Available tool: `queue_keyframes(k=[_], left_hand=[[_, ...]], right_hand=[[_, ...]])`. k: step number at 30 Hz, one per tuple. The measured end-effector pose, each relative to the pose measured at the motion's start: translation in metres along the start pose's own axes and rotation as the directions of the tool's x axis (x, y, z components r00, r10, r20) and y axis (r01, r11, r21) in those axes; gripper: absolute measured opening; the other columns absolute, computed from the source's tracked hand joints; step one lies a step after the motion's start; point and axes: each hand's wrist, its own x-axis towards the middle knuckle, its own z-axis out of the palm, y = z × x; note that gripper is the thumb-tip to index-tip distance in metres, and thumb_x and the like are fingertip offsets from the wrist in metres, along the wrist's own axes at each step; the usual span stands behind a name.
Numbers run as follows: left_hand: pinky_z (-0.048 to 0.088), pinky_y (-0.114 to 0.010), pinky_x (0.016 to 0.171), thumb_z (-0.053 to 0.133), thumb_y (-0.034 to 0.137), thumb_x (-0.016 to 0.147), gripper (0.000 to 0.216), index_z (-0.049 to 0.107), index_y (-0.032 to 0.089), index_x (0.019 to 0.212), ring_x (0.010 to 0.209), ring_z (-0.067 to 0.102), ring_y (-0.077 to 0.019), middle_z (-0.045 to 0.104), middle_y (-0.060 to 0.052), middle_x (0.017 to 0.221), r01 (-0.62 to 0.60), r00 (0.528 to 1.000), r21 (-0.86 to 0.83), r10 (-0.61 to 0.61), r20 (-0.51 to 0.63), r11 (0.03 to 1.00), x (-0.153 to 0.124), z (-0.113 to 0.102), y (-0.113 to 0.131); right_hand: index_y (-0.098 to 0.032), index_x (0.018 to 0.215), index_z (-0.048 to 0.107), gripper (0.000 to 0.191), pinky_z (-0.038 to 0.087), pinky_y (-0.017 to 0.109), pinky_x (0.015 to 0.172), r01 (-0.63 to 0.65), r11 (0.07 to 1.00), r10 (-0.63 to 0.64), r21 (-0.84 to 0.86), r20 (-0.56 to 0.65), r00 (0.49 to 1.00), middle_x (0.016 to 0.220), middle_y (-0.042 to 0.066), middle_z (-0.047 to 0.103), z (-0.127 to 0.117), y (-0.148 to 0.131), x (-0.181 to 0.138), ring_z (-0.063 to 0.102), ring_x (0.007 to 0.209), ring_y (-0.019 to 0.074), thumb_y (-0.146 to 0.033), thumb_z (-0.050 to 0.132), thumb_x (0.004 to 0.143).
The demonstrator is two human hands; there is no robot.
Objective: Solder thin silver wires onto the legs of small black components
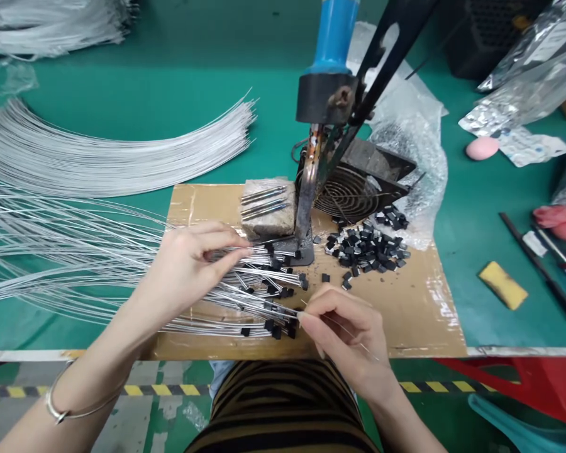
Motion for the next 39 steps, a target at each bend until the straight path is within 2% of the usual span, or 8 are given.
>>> queue_keyframes(k=[5,10,12,15,22,27,30,39], left_hand=[[0.054,-0.032,0.07,0.071,0.034,0.099,0.013,0.083,0.03,0.103,0.091,0.075,-0.0197,0.081,-0.001,0.108,0.011,0.996,-0.044,-0.007,0.087,0.999,-0.002,0.001,0.004],[0.051,-0.039,0.095,0.071,0.018,0.097,0.011,0.077,0.023,0.104,0.103,0.071,-0.023,0.077,-0.006,0.107,-0.117,0.971,0.083,0.131,-0.199,0.99,-0.015,-0.003,0.028],[0.051,-0.036,0.095,0.07,0.01,0.095,0.016,0.075,0.021,0.105,0.104,0.069,-0.0202,0.074,-0.007,0.112,-0.202,0.967,0.026,0.204,-0.15,0.979,-0.022,0.002,0.041],[0.053,-0.028,0.092,0.062,0.004,0.098,0.026,0.071,0.019,0.116,0.102,0.068,-0.015,0.074,-0.005,0.113,-0.229,0.97,-0.178,0.239,0.035,0.957,-0.028,0.012,0.056],[0.046,-0.021,0.066,0.058,0.011,0.101,0.015,0.068,0.022,0.103,0.074,0.063,-0.0092,0.071,0.004,0.085,-0.006,0.98,-0.249,0.055,0.193,0.968,-0.027,0.017,0.064],[0.034,-0.022,0.048,0.063,0.023,0.1,0.017,0.07,0.022,0.084,0.056,0.045,-0.0098,0.062,0.005,0.068,0.263,0.941,-0.444,-0.127,0.312,0.857,-0.021,0.015,0.062],[0.031,-0.024,0.047,0.066,0.024,0.097,0.018,0.071,0.021,0.08,0.054,0.04,-0.0101,0.06,0.004,0.065,0.301,0.939,-0.494,-0.164,0.302,0.815,-0.018,0.016,0.06],[0.039,-0.021,0.056,0.064,0.022,0.098,0.019,0.07,0.02,0.08,0.061,0.051,-0.0095,0.062,0.003,0.066,0.298,0.945,-0.557,-0.158,0.285,0.775,-0.013,0.02,0.059]], right_hand=[[-0.02,0.077,0.07,0.021,0.036,0.03,0.058,-0.02,1.0,0.02,-0.001,-0.006,1.0,0.07,-0.001,0.06,-0.001,0.002,0.0,0.052,0.064,0.0135,-0.024,0.072,0.098],[-0.02,0.077,0.068,0.022,0.036,0.028,0.059,-0.031,0.999,0.031,0.017,-0.02,0.999,0.07,-0.003,0.058,0.0,0.004,0.004,0.05,0.064,0.0115,-0.024,0.073,0.098],[-0.02,0.077,0.068,0.022,0.035,0.027,0.059,-0.027,0.999,0.027,0.019,-0.02,0.999,0.071,-0.003,0.059,0.0,0.002,0.006,0.051,0.065,0.0107,-0.023,0.073,0.098],[-0.021,0.079,0.068,0.021,0.035,0.027,0.059,-0.011,1.0,0.011,0.003,-0.017,1.0,0.072,-0.004,0.059,-0.001,-0.001,0.009,0.051,0.065,0.0102,-0.023,0.072,0.099],[-0.021,0.079,0.067,0.021,0.034,0.025,0.056,-0.058,0.998,0.058,0.001,-0.03,0.998,0.072,-0.005,0.056,-0.002,-0.001,0.013,0.048,0.063,0.0085,-0.023,0.074,0.098],[-0.022,0.082,0.067,0.018,0.035,0.024,0.058,-0.079,0.997,0.079,0.017,-0.004,0.997,0.073,-0.005,0.056,0.0,0.0,0.015,0.051,0.065,0.0088,-0.024,0.074,0.098],[-0.022,0.086,0.068,0.018,0.039,0.025,0.063,-0.067,0.998,0.067,-0.003,0.017,0.998,0.076,-0.004,0.057,0.0,0.001,0.018,0.054,0.069,0.0102,-0.028,0.068,0.103],[-0.023,0.087,0.067,0.019,0.041,0.027,0.068,-0.047,0.999,0.047,-0.019,-0.003,0.999,0.077,-0.004,0.058,0.001,0.0,0.021,0.056,0.072,0.0111,-0.028,0.064,0.105]])
